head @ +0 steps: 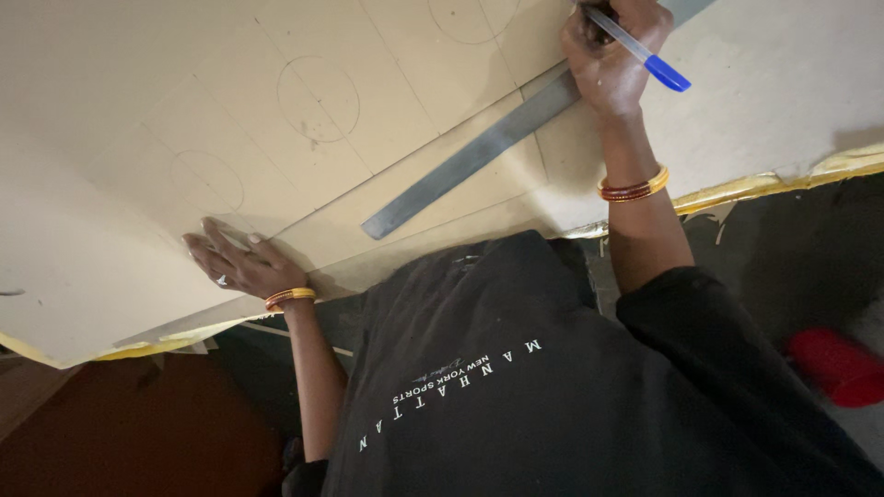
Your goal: The person marks straight lines on a large flat board using a long steel ruler and a pen, repositioning the ruler repeatedly to draw a grid of layout lines. They then use a drafting compass to draw circles on the board and continue marking lines with the ruler.
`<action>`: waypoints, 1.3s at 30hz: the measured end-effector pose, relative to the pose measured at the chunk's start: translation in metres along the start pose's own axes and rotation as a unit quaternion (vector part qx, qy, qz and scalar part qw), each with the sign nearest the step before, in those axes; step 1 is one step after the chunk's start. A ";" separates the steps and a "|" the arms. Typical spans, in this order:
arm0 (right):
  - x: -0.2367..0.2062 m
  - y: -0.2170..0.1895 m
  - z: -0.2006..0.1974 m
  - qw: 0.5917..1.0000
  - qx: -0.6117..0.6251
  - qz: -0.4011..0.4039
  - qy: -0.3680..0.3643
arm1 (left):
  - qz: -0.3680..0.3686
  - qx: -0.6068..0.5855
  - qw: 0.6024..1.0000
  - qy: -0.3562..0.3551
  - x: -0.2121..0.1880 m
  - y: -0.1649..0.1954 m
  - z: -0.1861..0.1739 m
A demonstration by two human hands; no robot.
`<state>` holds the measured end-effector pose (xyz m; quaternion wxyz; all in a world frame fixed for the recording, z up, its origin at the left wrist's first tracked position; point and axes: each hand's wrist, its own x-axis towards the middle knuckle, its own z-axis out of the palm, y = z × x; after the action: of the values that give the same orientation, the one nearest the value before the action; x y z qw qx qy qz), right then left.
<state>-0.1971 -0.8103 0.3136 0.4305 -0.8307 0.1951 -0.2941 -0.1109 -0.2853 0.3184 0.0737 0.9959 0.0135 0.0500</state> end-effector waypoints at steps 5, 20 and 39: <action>0.004 0.003 0.001 1.000 0.011 -0.011 0.000 | 0.003 0.012 1.000 0.006 0.002 -0.004 0.004; -0.002 0.005 0.002 0.997 0.020 0.032 0.066 | 0.000 0.005 1.000 0.000 0.002 0.001 -0.001; 0.000 0.006 0.000 0.997 0.074 0.006 0.026 | -0.007 -0.004 1.000 0.004 0.001 0.005 -0.001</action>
<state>-0.1976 -0.8133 0.3090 0.4877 -0.7874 0.1887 -0.3265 -0.1095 -0.2903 0.3206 0.0780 0.9953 0.0205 0.0535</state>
